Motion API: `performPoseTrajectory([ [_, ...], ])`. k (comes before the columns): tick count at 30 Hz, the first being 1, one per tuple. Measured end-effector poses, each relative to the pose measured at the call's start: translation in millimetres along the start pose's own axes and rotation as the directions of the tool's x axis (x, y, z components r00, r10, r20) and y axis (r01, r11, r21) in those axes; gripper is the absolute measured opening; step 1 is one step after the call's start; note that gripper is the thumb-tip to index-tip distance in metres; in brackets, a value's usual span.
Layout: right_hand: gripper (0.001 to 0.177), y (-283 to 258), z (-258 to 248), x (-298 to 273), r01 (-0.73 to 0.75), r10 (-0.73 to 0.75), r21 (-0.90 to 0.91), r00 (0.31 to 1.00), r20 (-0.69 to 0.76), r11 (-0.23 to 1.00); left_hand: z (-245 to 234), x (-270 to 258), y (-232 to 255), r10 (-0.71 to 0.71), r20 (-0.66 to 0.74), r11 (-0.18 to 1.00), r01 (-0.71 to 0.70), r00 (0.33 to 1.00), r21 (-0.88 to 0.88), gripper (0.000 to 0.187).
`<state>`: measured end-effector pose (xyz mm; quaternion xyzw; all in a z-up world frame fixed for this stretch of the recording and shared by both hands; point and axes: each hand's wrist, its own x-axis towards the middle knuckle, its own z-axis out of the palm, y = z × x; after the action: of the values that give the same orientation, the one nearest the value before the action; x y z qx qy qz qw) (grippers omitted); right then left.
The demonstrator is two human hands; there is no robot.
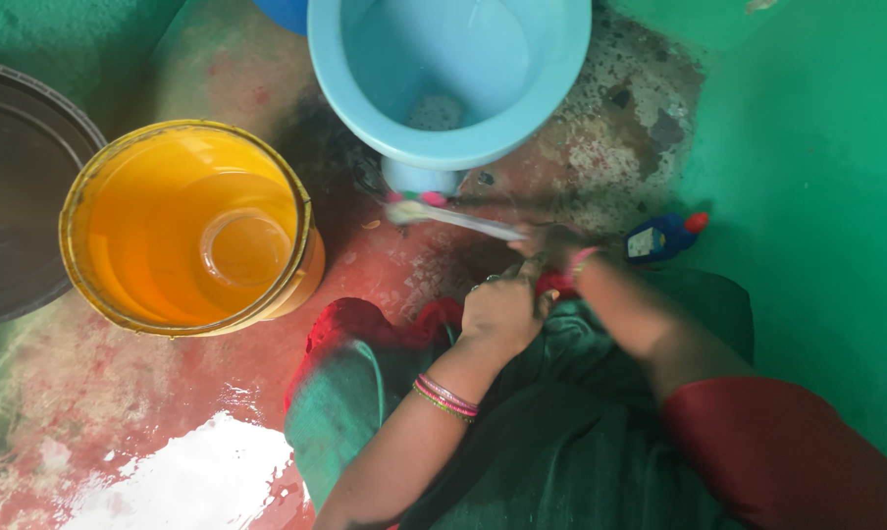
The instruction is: The person scrubs the inside of a light blue squat toilet with a long-handled brush. They repeatedly pour water from a plastic bottle into the bowl to rinse and continue scrubbing.
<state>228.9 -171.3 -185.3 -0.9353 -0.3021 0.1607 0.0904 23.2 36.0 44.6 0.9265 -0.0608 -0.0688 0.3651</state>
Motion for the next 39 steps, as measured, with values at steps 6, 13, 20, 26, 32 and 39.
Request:
performPoseTrajectory([
  [6,0.055,56.4,10.5,-11.2,-0.409,0.430,-0.145,0.884,0.182,0.901,11.6,5.2,4.8,0.013,0.052,1.000,-0.014,0.999,0.012,0.054],
  [13,0.047,2.9,83.0,39.8,-0.177,0.189,-0.130,0.979,0.080,0.975,26.6,14.0,9.2,-0.013,0.137,0.994,-0.002,0.990,0.108,0.046],
  [20,0.042,33.2,48.3,15.9,-0.180,0.195,-0.212,0.979,0.051,0.961,23.5,14.2,10.2,0.032,0.120,0.997,-0.040,0.992,0.062,0.052],
  [26,0.062,79.0,-5.8,-20.7,-0.469,0.527,-0.265,0.819,0.226,0.843,17.3,4.5,14.4,0.032,0.122,0.999,-0.034,0.992,0.009,0.058],
  [32,0.055,11.1,68.1,14.4,-0.248,0.260,-0.175,0.965,0.046,0.953,11.7,1.2,23.7,0.079,0.090,0.997,-0.080,0.993,0.011,0.060],
  [39,0.046,-51.5,70.9,49.0,-0.146,0.152,-0.104,0.987,0.054,0.984,9.7,8.7,10.9,-0.053,0.131,0.999,0.054,0.990,-0.005,0.057],
])
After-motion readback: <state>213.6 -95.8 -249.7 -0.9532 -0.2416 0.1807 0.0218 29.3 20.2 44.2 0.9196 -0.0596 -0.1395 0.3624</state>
